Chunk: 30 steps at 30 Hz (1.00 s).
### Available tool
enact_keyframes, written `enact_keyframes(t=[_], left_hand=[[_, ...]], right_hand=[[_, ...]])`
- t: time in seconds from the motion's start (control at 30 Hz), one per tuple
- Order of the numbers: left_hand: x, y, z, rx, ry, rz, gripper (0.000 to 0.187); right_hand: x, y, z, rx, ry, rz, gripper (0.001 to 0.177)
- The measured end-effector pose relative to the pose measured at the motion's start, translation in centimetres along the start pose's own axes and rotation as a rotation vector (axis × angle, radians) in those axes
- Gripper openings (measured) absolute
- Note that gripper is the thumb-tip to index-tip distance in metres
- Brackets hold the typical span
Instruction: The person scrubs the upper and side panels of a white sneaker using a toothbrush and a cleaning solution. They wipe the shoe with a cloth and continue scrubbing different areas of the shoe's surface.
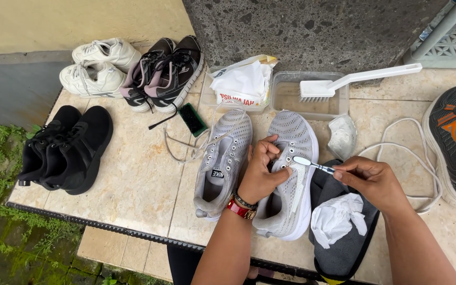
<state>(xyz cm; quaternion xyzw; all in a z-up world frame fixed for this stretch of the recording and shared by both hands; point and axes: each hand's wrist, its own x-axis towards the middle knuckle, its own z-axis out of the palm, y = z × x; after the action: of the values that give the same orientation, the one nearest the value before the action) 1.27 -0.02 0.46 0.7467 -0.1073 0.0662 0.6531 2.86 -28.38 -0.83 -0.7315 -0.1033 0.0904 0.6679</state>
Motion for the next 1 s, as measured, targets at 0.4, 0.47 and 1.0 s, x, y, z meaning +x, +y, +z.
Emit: enact_keyframes(t=[0.4,0.47,1.0], left_hand=[[-0.1,0.6,0.5,0.128,0.036,-0.020,0.048],[-0.2,0.4,0.6,0.124,0.047,-0.003,0.049],[-0.3,0.4,0.6,0.049,0.052,-0.025,0.050]], right_hand=[[-0.5,-1.5,1.4,-0.022,0.073,0.067,0.010],[-0.4,-1.0,0.8,-0.021,0.049,0.057,0.011],[0.1,-0.3,2.0,0.009,0.069,0.002,0.009]])
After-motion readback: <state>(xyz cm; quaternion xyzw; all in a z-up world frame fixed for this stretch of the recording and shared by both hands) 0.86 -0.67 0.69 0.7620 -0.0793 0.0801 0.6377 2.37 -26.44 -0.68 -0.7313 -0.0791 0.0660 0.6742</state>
